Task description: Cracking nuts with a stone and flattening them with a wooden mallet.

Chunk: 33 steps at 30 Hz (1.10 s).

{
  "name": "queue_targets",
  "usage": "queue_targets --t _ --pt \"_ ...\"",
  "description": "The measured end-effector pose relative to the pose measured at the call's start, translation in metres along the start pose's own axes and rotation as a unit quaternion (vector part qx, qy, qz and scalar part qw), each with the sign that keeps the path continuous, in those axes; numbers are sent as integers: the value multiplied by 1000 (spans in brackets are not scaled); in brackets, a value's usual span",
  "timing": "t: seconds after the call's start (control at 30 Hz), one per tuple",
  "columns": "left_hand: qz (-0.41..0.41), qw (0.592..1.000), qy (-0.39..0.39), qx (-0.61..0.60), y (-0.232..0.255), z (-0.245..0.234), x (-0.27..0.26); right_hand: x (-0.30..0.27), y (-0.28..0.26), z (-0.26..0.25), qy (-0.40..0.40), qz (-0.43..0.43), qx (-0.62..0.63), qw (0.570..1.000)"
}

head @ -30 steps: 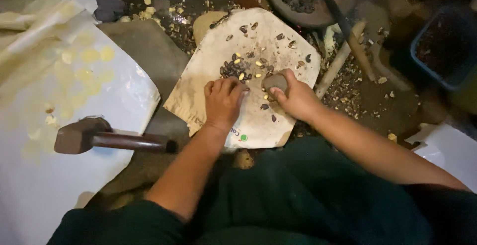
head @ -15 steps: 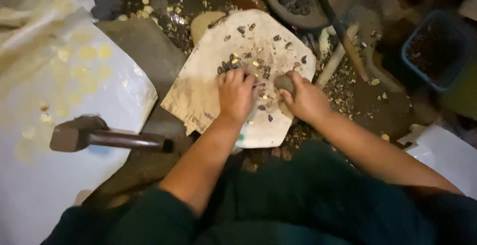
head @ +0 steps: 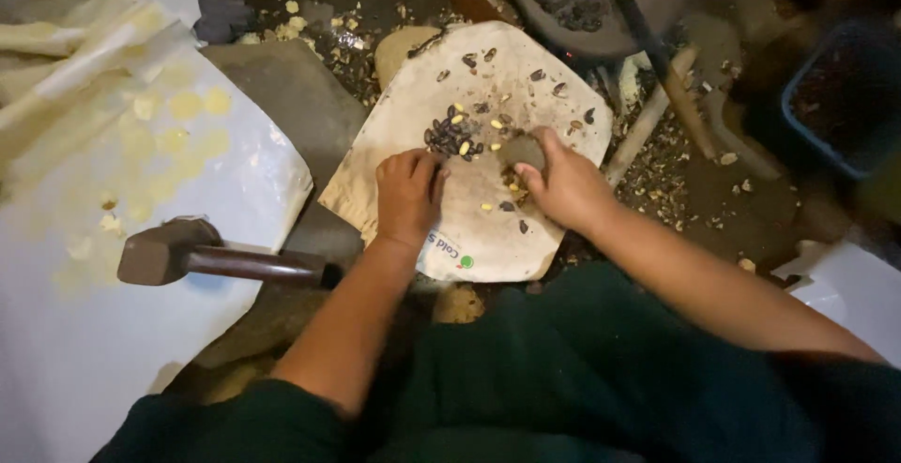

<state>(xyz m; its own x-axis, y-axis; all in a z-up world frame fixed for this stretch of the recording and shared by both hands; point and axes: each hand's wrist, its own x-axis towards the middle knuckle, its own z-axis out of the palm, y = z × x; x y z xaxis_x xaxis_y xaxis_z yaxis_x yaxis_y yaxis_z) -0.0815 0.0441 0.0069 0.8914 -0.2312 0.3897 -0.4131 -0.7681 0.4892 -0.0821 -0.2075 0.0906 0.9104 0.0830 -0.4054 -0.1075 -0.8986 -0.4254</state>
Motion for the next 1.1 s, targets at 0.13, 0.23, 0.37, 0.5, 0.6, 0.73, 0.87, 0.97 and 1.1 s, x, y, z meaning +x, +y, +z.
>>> queue_targets --t 0.13,0.23,0.37,0.5,0.6,0.73,0.87,0.97,1.1 --pt "-40 998 13 -57 1 -1 -3 -8 -4 9 -14 41 32 999" --pt "-55 998 26 -13 1 5 4 -6 -13 7 1 -1 -129 992" --pt "22 998 44 35 10 9 8 -15 5 2 7 -3 -69 998" --pt "98 995 -16 -3 54 30 30 -20 32 -14 55 62 -58 995" --pt "72 995 -65 34 69 75 31 -16 50 4 33 77 -89 992" --pt "17 984 -180 9 76 35 38 -18 25 -11 63 53 -37 996" --pt "23 984 -176 14 53 8 15 -17 8 -1 57 -67 -24 996" --pt "82 986 -139 41 40 6 3 -24 -5 -11 -5 -73 -92 993" --pt "72 981 -177 25 36 10 -5 -14 17 2 21 -11 10 1000"
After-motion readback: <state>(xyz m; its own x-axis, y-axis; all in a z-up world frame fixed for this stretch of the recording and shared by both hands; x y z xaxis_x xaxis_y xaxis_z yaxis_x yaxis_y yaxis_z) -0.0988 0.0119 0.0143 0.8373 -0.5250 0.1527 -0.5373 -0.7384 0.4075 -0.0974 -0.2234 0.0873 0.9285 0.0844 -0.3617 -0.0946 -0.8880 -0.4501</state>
